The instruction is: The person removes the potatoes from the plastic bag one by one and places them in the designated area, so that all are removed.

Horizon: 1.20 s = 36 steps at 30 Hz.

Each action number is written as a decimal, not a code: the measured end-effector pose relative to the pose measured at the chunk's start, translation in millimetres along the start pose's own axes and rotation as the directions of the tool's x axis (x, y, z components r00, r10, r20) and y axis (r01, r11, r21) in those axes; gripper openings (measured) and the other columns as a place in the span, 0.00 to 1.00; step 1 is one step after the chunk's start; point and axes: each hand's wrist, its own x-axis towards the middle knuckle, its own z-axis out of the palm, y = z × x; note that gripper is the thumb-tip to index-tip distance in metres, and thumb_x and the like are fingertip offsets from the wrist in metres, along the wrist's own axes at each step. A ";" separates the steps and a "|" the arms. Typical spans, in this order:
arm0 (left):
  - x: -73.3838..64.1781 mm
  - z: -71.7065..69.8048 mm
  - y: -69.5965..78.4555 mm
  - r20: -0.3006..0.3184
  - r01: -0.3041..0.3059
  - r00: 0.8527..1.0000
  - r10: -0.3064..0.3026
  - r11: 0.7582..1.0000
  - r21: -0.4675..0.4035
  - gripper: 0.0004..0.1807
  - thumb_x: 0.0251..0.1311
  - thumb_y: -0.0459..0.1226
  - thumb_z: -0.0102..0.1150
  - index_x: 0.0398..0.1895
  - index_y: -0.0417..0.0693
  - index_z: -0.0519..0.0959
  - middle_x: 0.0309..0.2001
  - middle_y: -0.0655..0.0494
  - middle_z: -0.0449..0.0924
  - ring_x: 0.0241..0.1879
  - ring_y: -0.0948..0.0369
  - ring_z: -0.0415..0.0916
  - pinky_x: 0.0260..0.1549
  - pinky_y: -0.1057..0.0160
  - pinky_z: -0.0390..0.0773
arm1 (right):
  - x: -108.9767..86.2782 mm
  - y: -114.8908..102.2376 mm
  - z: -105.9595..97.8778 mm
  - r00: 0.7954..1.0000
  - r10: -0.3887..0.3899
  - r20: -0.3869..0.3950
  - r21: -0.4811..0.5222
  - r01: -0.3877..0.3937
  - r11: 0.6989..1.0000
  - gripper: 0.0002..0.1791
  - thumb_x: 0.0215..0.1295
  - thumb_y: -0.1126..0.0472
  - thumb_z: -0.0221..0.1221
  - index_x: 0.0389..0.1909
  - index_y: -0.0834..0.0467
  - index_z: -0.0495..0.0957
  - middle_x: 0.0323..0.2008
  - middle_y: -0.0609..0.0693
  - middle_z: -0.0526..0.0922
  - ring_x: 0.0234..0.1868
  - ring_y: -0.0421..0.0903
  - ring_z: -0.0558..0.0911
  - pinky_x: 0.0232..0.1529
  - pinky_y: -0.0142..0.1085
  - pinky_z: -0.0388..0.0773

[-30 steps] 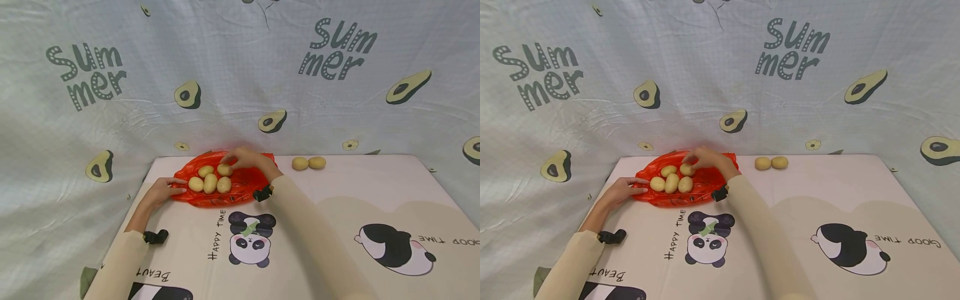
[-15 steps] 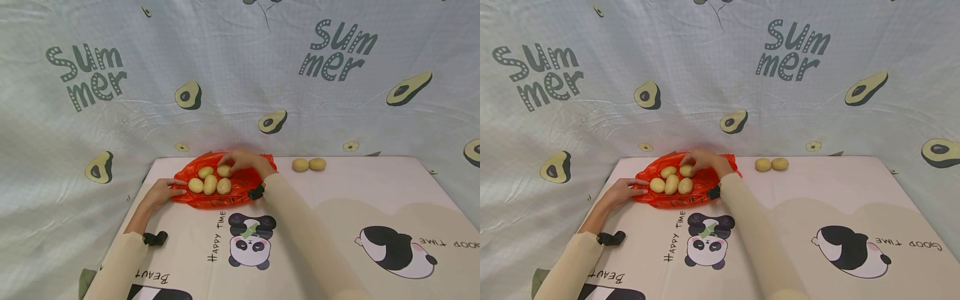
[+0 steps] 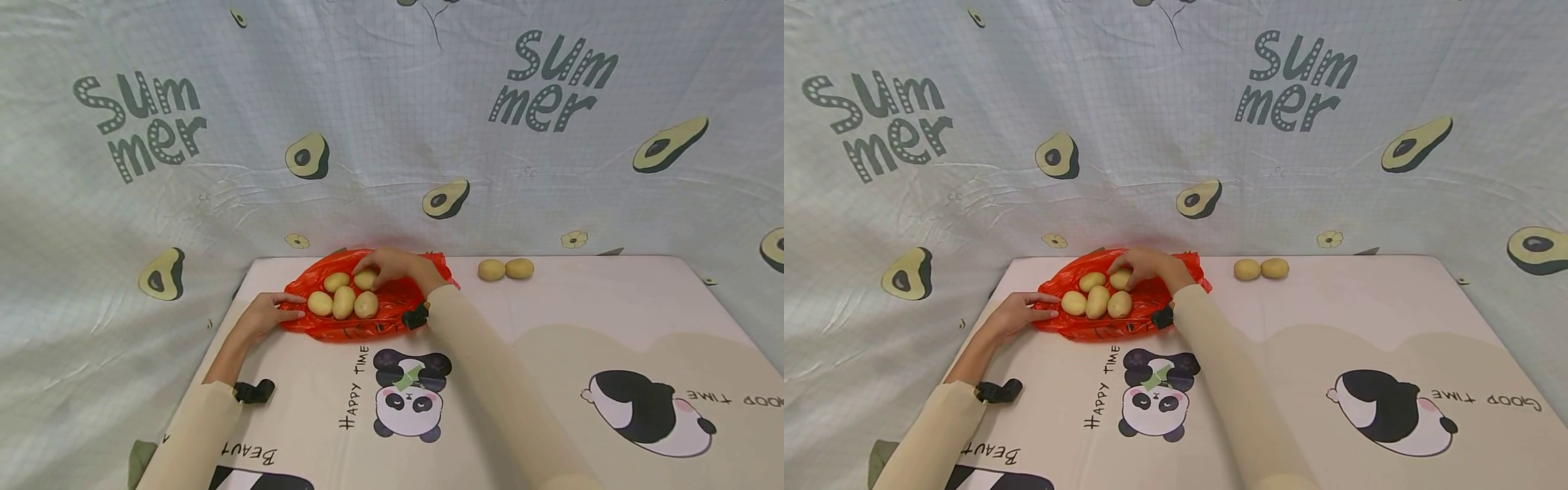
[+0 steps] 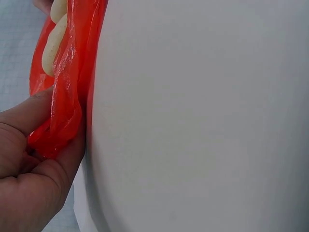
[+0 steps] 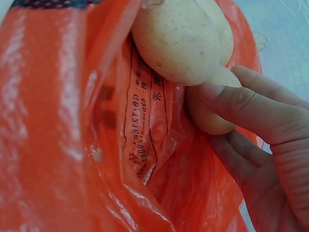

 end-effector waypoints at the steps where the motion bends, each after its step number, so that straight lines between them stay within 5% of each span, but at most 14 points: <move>1: 0.4 0.4 0.0 0.001 -0.003 1.000 0.003 1.000 0.001 0.22 0.56 0.33 0.65 0.55 0.39 0.77 0.67 0.39 0.60 0.64 0.47 0.60 0.58 0.53 0.70 | 0.0 0.1 0.4 1.000 -0.002 -0.002 -0.002 0.002 1.000 0.25 0.58 0.63 0.64 0.58 0.48 0.77 0.53 0.42 0.78 0.51 0.40 0.72 0.56 0.30 0.70; 11: -1.7 1.5 -6.6 -0.005 0.020 1.000 -0.020 1.000 0.018 0.21 0.56 0.34 0.64 0.55 0.40 0.78 0.68 0.40 0.58 0.65 0.46 0.57 0.60 0.50 0.68 | -5.5 -11.7 5.1 0.997 -0.074 -0.034 -0.164 0.067 0.984 0.27 0.54 0.65 0.64 0.57 0.52 0.77 0.55 0.44 0.77 0.51 0.41 0.72 0.56 0.29 0.70; 28: 3.0 3.3 -2.0 -0.016 0.006 1.000 -0.005 0.998 0.056 0.21 0.55 0.36 0.66 0.53 0.42 0.79 0.66 0.41 0.62 0.62 0.47 0.61 0.56 0.53 0.73 | -47.1 -18.0 -11.6 0.981 -0.133 -0.141 -0.119 0.117 0.986 0.26 0.54 0.62 0.62 0.57 0.51 0.76 0.57 0.45 0.73 0.54 0.43 0.71 0.54 0.34 0.72; 36: -2.8 -1.7 -3.5 -0.069 -0.070 0.994 0.082 0.983 0.169 0.21 0.56 0.45 0.65 0.52 0.46 0.81 0.64 0.41 0.65 0.62 0.46 0.60 0.53 0.55 0.73 | -70.2 -15.6 -15.1 0.969 -0.150 -0.199 -0.100 0.132 0.986 0.18 0.54 0.62 0.60 0.48 0.46 0.78 0.53 0.43 0.72 0.51 0.41 0.70 0.52 0.32 0.71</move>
